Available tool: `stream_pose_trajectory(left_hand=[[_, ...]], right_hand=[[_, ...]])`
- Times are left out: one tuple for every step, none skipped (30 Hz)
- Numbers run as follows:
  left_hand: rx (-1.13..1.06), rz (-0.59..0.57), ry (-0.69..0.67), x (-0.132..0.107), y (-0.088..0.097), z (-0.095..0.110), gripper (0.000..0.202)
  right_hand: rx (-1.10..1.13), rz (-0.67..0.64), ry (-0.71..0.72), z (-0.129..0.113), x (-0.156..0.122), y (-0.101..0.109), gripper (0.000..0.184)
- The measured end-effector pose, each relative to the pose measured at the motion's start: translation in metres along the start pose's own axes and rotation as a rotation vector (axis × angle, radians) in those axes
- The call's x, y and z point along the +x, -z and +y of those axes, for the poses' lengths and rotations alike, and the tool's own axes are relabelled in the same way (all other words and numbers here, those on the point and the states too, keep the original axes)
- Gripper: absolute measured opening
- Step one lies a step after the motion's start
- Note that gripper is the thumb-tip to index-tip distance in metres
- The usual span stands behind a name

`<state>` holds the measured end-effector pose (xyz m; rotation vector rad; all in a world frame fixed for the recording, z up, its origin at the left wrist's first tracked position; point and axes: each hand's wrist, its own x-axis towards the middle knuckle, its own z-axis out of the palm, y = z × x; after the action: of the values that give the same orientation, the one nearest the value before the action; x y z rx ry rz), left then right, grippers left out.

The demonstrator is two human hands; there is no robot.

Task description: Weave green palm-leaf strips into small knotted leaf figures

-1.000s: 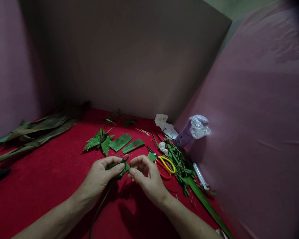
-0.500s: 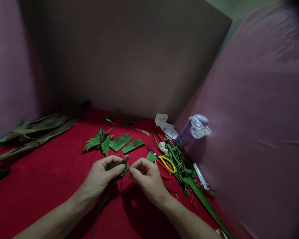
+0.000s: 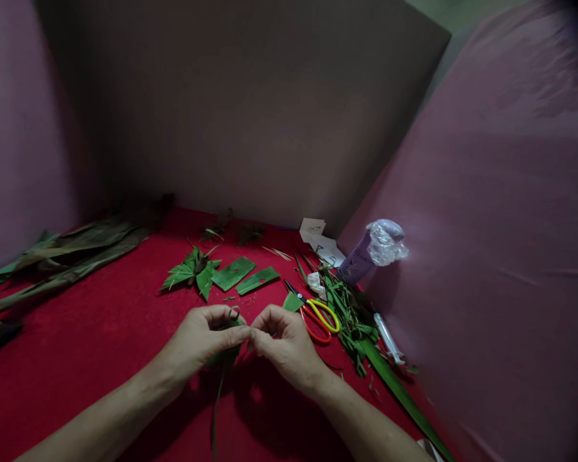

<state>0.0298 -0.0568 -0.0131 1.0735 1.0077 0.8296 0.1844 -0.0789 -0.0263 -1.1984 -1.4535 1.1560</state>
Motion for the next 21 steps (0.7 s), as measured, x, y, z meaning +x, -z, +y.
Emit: stream_pose_trajectory(left_hand=[[0.003,-0.004,0.007,0.000,0.000,0.000,0.026],[0.002,-0.007,0.011,0.000,0.000,0.000,0.025],[-0.001,-0.010,0.011,0.000,0.001,-0.001,0.025],[-0.002,-0.016,0.007,0.000,0.002,-0.002,0.025],[0.000,-0.026,0.002,0.000,0.002,-0.003,0.025],[0.002,-0.036,-0.001,0.000,0.003,-0.004,0.024],[0.003,-0.046,-0.002,0.000,0.003,-0.006,0.024],[0.003,-0.054,-0.002,0.001,0.003,-0.007,0.024],[0.001,-0.061,-0.004,0.001,0.003,-0.007,0.024],[0.000,-0.066,-0.008,0.001,0.003,-0.008,0.025],[-0.001,-0.070,-0.012,0.001,0.003,-0.009,0.026],[-0.001,-0.073,-0.014,0.001,0.003,-0.009,0.027],[0.000,-0.076,-0.012,0.001,0.002,-0.009,0.027],[-0.002,-0.080,-0.005,0.002,0.002,-0.009,0.028],[-0.006,-0.085,0.006,0.002,0.002,-0.010,0.028],[-0.011,-0.090,0.018,0.002,0.002,-0.009,0.028],[-0.015,-0.094,0.028,0.002,0.001,-0.009,0.027],[-0.019,-0.094,0.032,0.002,0.001,-0.009,0.027],[-0.026,-0.089,0.031,0.002,0.001,-0.010,0.027],[-0.032,-0.083,0.030,0.002,0.000,-0.010,0.027],[-0.038,-0.074,0.027,0.002,0.000,-0.010,0.027]], right_hand=[[0.005,-0.007,0.000,0.001,0.000,0.000,0.011],[0.014,-0.011,-0.003,0.001,0.000,0.000,0.010],[0.028,-0.019,-0.009,0.002,0.001,0.001,0.010],[0.053,-0.028,-0.019,0.004,0.001,0.001,0.010],[0.084,-0.039,-0.030,0.005,0.002,0.001,0.011],[0.119,-0.052,-0.042,0.006,0.002,0.002,0.012],[0.155,-0.065,-0.056,0.007,0.003,0.002,0.013],[0.187,-0.078,-0.071,0.008,0.004,0.002,0.014],[0.214,-0.090,-0.085,0.009,0.004,0.002,0.014],[0.235,-0.099,-0.097,0.009,0.005,0.002,0.015],[0.248,-0.105,-0.107,0.009,0.006,0.002,0.016],[0.257,-0.111,-0.114,0.010,0.006,0.001,0.016],[0.260,-0.114,-0.116,0.010,0.006,0.001,0.016],[0.263,-0.115,-0.116,0.010,0.006,0.001,0.016],[0.265,-0.112,-0.116,0.009,0.006,0.001,0.015],[0.266,-0.107,-0.115,0.009,0.006,0.002,0.015],[0.266,-0.099,-0.113,0.009,0.006,0.002,0.015],[0.266,-0.089,-0.112,0.008,0.006,0.003,0.014],[0.264,-0.078,-0.110,0.008,0.007,0.003,0.014],[0.260,-0.068,-0.107,0.009,0.007,0.003,0.014],[0.257,-0.058,-0.103,0.009,0.007,0.004,0.014]])
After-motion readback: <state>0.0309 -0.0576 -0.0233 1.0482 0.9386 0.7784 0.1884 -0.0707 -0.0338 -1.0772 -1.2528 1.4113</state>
